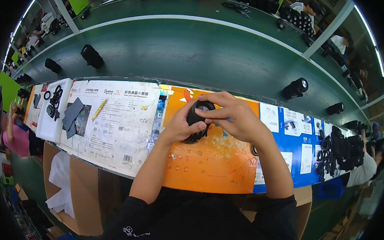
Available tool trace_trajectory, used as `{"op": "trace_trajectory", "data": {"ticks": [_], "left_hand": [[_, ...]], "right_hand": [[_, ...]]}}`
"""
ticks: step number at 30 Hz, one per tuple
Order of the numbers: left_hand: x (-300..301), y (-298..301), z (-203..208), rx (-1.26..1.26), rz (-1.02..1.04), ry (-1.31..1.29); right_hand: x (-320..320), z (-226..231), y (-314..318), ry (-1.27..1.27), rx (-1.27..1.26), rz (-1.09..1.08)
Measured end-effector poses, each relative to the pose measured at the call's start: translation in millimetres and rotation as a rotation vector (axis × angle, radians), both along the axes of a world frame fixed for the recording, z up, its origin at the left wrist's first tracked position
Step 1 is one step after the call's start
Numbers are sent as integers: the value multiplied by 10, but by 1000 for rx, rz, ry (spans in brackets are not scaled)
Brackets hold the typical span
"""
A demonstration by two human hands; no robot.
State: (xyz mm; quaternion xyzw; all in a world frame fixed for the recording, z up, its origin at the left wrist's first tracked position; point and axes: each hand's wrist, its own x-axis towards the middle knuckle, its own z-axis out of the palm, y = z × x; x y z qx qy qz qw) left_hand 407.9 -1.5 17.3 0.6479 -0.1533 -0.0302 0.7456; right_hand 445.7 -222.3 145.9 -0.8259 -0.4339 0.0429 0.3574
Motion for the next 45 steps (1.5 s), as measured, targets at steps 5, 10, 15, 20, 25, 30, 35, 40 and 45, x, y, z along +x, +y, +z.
{"op": "trace_trajectory", "data": {"ticks": [5, 10, 15, 20, 25, 30, 35, 40, 45], "left_hand": [[-16, 16, 30, 85, -2, 40], [-27, -45, 53, 46, 42, -34], [36, -65, -73, 156, 33, -6], [93, 29, -153, 73, 31, -3], [165, 120, -216, -521, 120, 264], [313, 194, -262, -690, -80, 387], [211, 326, -339, -677, 71, 323], [211, 253, -347, -690, 39, 310], [199, 254, -291, -728, -88, 274]], "right_hand": [[163, 377, 164, -92, -54, 37], [355, 295, 629, -199, 119, -22], [382, -285, 716, 337, -60, -99], [246, -345, 734, 341, 494, -334], [-330, -88, 548, 419, 854, 57], [-1152, 638, 576, 659, 1307, 640], [-1320, 858, 561, 770, 1332, 991], [-1340, 1005, 767, 731, 1476, 1129], [-1278, 1033, 807, 744, 1434, 1165]]}}
